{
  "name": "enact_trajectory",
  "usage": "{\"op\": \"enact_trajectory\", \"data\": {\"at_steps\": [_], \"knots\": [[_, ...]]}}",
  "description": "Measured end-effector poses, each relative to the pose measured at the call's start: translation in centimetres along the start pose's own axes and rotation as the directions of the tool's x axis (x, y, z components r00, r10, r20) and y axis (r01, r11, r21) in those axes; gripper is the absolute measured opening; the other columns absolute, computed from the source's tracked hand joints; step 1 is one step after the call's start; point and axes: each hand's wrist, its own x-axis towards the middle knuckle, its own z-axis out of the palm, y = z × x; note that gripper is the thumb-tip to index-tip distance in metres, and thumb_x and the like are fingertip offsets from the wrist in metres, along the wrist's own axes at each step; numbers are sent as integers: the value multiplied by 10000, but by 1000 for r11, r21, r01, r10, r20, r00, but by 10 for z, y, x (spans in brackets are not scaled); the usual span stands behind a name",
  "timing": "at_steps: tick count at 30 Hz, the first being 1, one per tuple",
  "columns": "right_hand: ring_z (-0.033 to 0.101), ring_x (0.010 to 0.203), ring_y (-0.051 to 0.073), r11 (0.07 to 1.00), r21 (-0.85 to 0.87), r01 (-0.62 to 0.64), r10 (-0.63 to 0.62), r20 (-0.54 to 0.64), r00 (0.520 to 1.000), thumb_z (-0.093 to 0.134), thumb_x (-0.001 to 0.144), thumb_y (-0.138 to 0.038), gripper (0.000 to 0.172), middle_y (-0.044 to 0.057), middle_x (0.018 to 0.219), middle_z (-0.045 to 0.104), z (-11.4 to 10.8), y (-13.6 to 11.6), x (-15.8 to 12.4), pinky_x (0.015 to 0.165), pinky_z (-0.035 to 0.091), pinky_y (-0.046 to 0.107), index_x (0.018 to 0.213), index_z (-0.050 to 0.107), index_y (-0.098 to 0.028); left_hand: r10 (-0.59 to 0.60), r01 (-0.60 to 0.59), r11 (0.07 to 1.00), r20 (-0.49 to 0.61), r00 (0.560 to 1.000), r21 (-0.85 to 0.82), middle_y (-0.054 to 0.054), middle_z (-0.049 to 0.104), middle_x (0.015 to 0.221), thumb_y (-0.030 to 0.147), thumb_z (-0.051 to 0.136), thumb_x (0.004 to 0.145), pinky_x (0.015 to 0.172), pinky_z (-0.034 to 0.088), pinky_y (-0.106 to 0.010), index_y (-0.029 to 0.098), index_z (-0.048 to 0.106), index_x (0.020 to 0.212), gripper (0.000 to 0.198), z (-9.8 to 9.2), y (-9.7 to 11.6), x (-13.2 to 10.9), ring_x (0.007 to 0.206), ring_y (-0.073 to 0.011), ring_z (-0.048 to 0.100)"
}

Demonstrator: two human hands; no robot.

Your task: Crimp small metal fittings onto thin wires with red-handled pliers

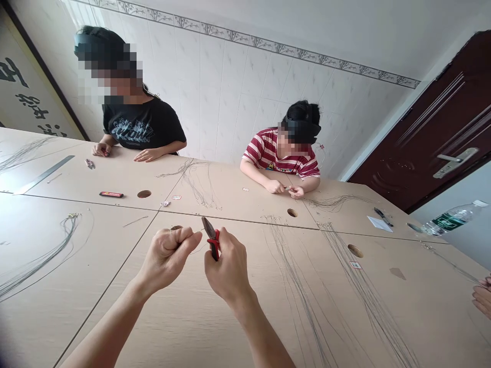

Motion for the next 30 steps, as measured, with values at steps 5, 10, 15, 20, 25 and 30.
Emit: {"op": "enact_trajectory", "data": {"at_steps": [5,10,15,20,25,30], "knots": [[333,518,117,999,-25,25,-25,-17,1000,437,689,-104,198,-63,586,391,1,3,0,500,299,247,687,298,-245,8,-10,998,-42,999,-62,67,133,544,174,448,879,431,147,-268,219,134,606,419,3,-5,-3,511,-98,124],[334,517,117,999,-21,-27,27,0,1000,447,693,-118,179,-67,579,391,4,7,4,507,297,248,685,319,-242,-58,53,996,-61,996,-78,67,121,557,189,442,876,449,147,-272,222,120,597,427,6,-11,-2,524,-100,116],[330,501,111,997,27,-69,68,23,997,449,685,-127,163,-77,569,382,6,14,8,510,296,250,691,333,-241,-160,159,984,-6,987,-84,74,162,550,283,493,897,437,165,-244,223,188,584,441,4,-22,3,499,-89,151],[324,499,107,994,67,-86,83,43,996,457,706,-147,149,-76,579,368,7,16,6,507,289,248,701,340,-239,-323,327,940,47,945,-101,36,497,546,371,599,871,511,371,-235,196,575,703,244,3,-33,1,536,-130,506],[325,505,104,990,106,-93,88,52,995,466,718,-141,157,-75,587,367,7,12,4,512,291,243,707,343,-238,-415,382,893,-105,904,-238,-55,699,750,420,611,872,716,512,-307,174,681,906,258,6,-42,7,778,-208,681],[317,509,101,982,142,-124,116,60,991,463,717,-136,155,-78,589,364,9,11,3,501,291,237,704,346,-236,-504,308,661,-100,858,-684,-102,713,1083,379,568,927,920,534,-340,153,676,892,253,4,-29,19,1057,-214,670]]}}
